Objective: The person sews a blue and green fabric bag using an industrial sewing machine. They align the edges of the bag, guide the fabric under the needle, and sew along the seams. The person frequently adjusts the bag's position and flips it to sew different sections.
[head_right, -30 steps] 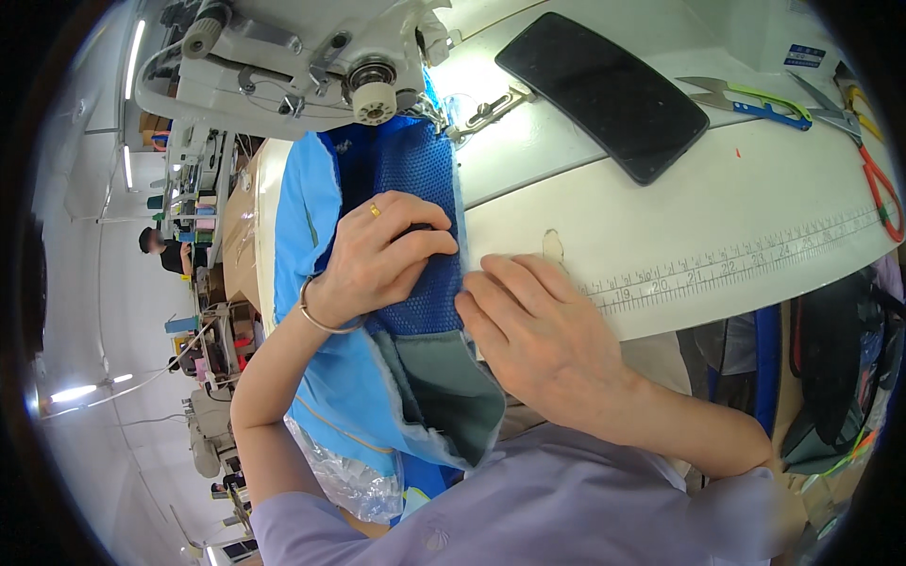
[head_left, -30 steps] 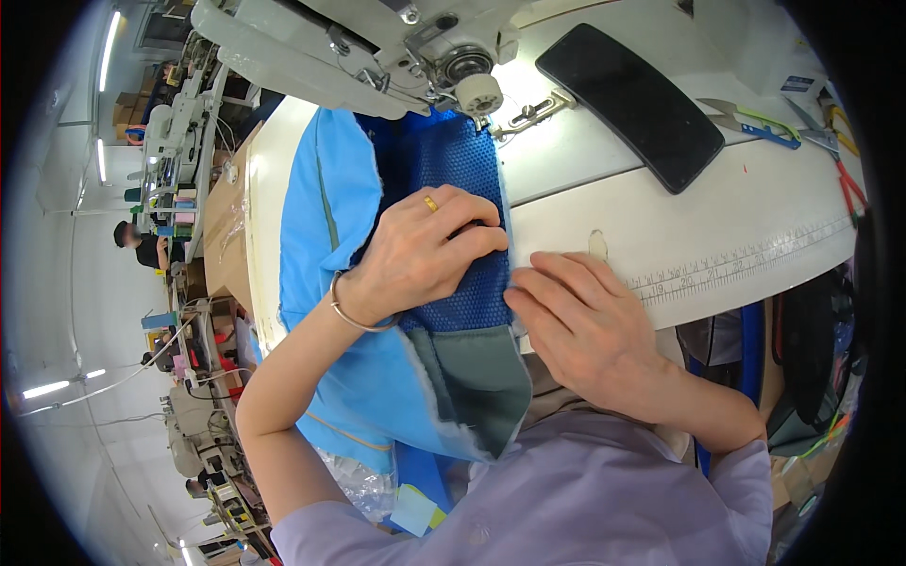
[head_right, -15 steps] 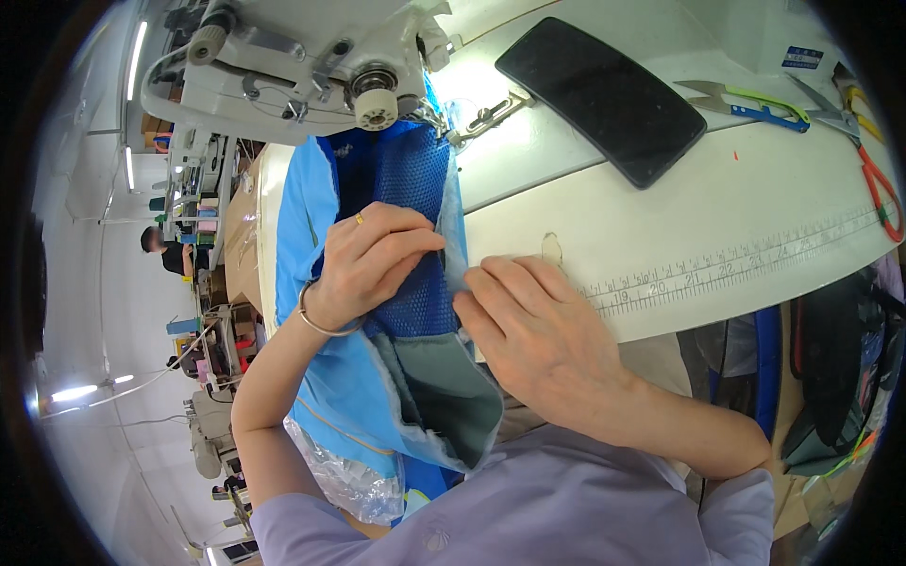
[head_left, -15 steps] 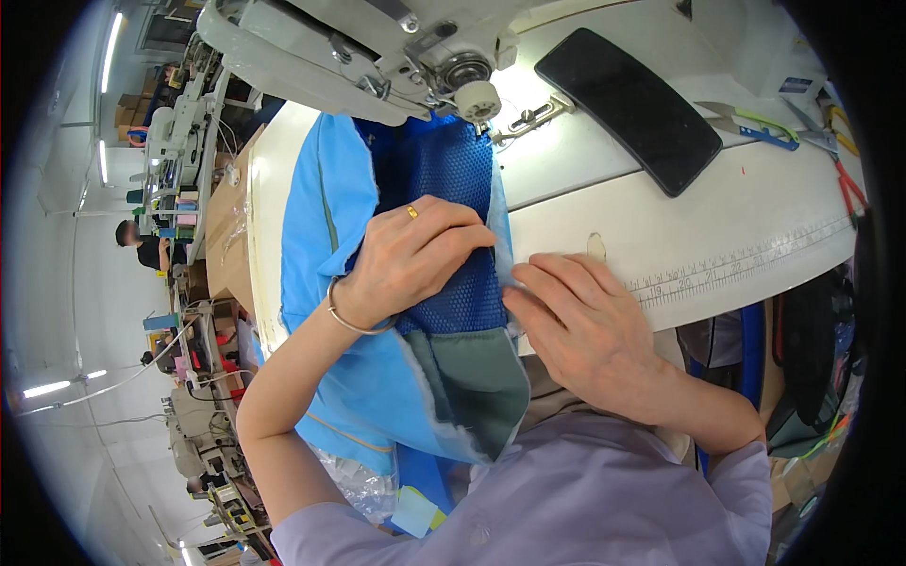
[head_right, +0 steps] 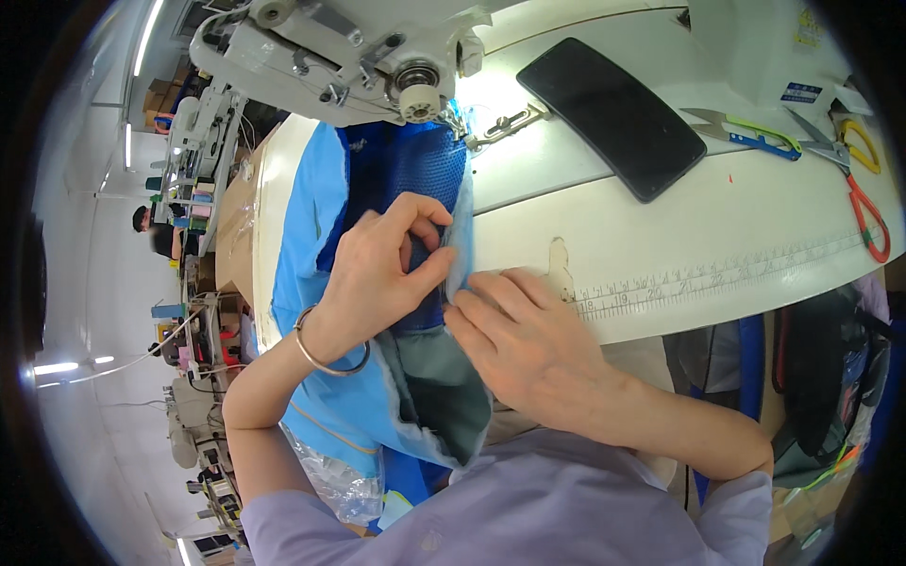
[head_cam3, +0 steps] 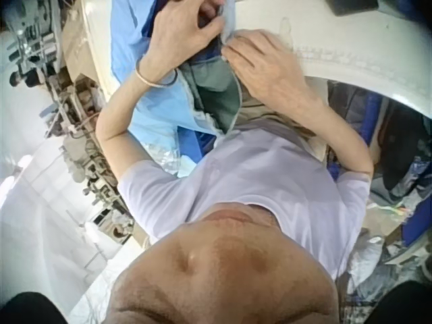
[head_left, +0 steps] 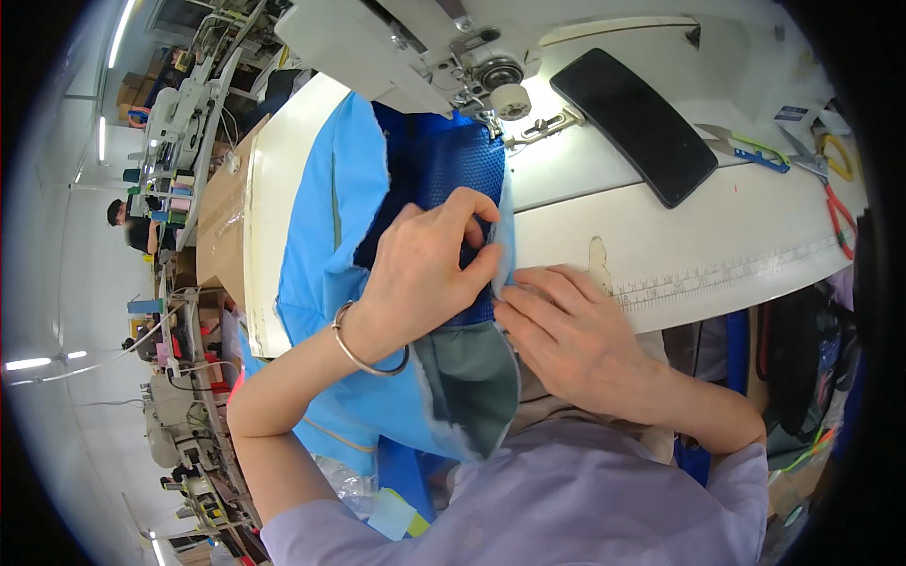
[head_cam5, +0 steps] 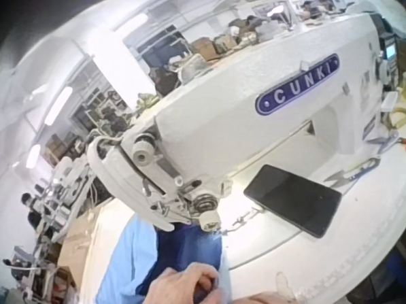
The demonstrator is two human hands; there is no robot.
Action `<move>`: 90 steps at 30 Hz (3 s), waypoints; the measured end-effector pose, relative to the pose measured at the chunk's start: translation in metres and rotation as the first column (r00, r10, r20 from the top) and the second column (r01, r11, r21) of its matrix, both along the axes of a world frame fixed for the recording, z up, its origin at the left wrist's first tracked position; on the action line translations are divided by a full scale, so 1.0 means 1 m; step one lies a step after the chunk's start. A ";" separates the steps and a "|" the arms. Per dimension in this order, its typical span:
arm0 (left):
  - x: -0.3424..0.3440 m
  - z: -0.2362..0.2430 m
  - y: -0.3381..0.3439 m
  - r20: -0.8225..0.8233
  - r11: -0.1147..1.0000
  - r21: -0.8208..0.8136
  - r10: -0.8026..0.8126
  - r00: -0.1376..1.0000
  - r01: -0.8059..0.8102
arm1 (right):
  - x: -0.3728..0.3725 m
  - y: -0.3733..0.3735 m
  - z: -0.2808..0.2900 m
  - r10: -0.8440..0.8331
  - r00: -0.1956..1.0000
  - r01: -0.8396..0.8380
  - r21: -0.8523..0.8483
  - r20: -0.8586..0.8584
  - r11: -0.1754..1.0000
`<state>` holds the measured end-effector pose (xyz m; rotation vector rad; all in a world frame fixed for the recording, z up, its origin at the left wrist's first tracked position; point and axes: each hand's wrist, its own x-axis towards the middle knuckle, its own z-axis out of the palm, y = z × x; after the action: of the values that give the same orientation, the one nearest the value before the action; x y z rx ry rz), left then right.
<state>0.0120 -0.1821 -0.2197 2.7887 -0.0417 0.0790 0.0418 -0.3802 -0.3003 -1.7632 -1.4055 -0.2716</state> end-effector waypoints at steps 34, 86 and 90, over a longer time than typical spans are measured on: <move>-0.008 -0.028 0.033 -0.198 0.733 -0.674 -0.065 0.978 -0.088 | 0.074 0.027 0.007 0.177 0.743 -0.180 -0.063 0.646 0.982; -0.004 -0.036 0.041 0.169 0.923 0.008 -0.379 0.910 0.384 | 0.046 0.008 0.010 0.342 0.845 -0.271 -0.222 0.411 0.936; -0.015 -0.039 0.042 0.129 0.931 -0.012 -0.361 0.924 0.366 | 0.047 0.008 0.014 0.368 0.842 -0.284 -0.256 0.394 0.924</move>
<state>-0.0030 -0.1401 -0.2587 2.6856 -0.5814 0.1584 0.0885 -0.3725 -0.2861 -1.6296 -2.0916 -0.3740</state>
